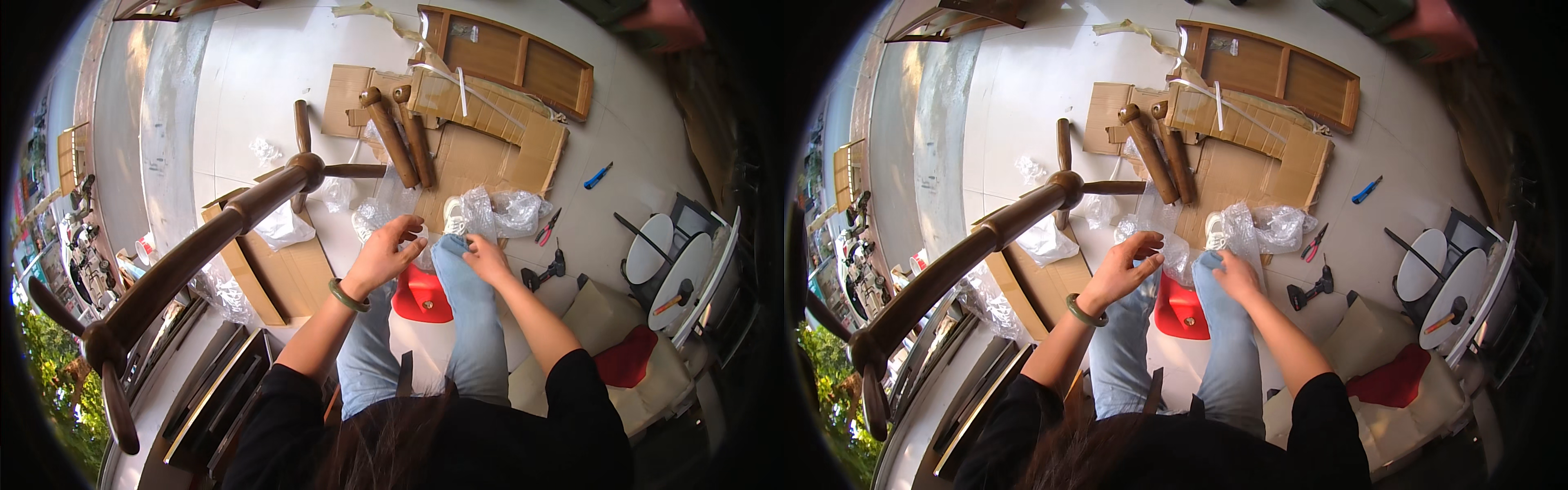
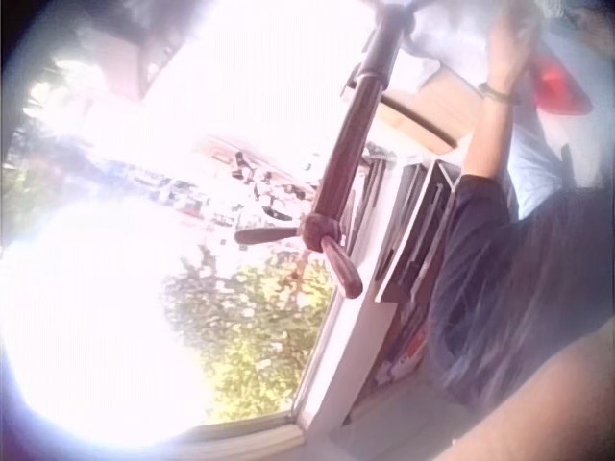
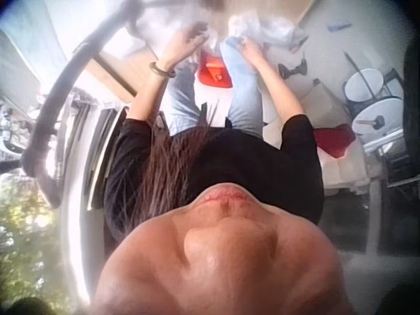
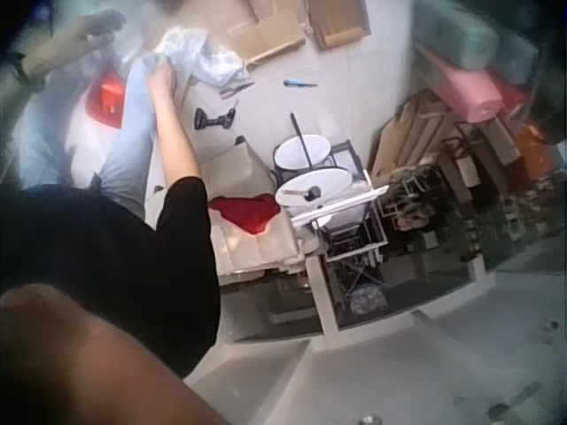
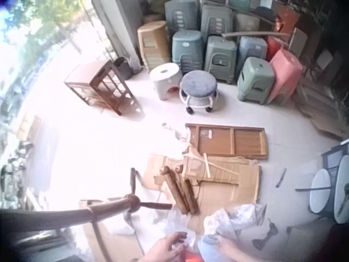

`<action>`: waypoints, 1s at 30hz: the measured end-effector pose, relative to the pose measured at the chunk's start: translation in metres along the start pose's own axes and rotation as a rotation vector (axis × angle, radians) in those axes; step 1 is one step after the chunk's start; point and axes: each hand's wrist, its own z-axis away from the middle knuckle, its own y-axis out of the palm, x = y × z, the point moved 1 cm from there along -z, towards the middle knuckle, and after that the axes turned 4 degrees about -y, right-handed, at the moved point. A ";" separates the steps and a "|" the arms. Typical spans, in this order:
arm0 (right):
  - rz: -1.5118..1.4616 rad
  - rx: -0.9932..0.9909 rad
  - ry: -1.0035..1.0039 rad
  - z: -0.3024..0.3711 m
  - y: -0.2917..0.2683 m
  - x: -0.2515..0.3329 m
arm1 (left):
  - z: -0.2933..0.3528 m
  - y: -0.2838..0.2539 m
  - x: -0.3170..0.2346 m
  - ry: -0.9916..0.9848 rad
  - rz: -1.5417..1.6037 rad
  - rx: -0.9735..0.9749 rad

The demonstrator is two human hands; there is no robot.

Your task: The person assembles a wooden furniture base by unwrapping bubble-wrapped parts and inserting wooden dowels into a central hub. They connect multiple legs to the hub and tighten the joints by hand.

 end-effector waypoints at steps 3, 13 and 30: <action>0.038 0.234 -0.123 -0.056 0.074 -0.018 | -0.042 0.001 0.040 -0.007 -0.043 0.002; 0.009 0.087 0.108 -0.192 0.244 -0.063 | -0.138 0.005 0.194 -0.155 -0.034 0.008; -0.462 -0.264 -0.082 -0.365 0.177 0.007 | -0.046 -0.018 0.167 0.535 -0.472 -0.322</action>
